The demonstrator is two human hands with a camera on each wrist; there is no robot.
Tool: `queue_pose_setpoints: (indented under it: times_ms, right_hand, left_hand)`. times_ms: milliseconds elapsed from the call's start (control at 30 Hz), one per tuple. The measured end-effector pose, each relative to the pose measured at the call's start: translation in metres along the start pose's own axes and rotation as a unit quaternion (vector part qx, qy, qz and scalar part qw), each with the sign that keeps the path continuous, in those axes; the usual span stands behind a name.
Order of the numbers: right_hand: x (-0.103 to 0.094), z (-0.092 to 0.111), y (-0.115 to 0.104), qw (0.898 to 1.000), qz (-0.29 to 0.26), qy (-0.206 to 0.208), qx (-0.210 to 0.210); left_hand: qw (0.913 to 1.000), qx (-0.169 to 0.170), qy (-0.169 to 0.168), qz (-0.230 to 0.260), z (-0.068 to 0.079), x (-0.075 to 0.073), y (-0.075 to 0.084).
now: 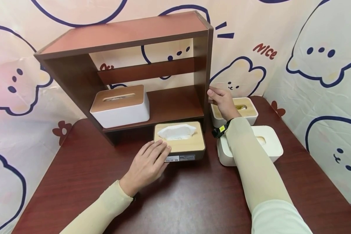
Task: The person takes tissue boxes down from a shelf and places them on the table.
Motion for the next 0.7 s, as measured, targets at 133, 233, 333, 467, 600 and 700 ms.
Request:
queue_pose_setpoints:
  times_ms: [133, 233, 333, 467, 600, 700]
  right_hand:
    - [0.0, 0.001, -0.001, 1.0, -0.001, 0.0, 0.003]
    - [0.001, 0.001, -0.002, 1.0, 0.003, -0.002, 0.004]
    - [0.001, 0.002, -0.002, 1.0, 0.006, -0.001, 0.004]
    - [0.001, 0.002, -0.001, 1.0, 0.004, 0.0, 0.009]
    - [0.001, 0.001, 0.0, 1.0, 0.003, 0.0, 0.004]
    - [0.001, 0.0, -0.001, 1.0, -0.004, 0.0, -0.001]
  left_hand:
    - [0.9999, 0.004, -0.01, 0.003, 0.001, 0.001, 0.003]
    - [0.9999, 0.009, -0.012, 0.005, 0.001, 0.001, 0.006]
    - [0.9998, 0.013, -0.009, 0.007, 0.001, 0.002, 0.009]
    - [0.9998, 0.015, -0.011, 0.003, 0.001, 0.001, 0.011]
    - [0.9997, 0.015, -0.022, 0.003, 0.001, 0.003, 0.012]
    - [0.9994, 0.017, -0.029, 0.001, 0.0, 0.004, 0.013]
Point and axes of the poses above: each hand's wrist, its own z-axis away from the middle knuckle, its own x-axis out of the palm, y = z × x, the point moved 7 cm from there along -z, towards the middle knuckle, and after that the axes turned 7 degrees about y, right-handed, at the moved point
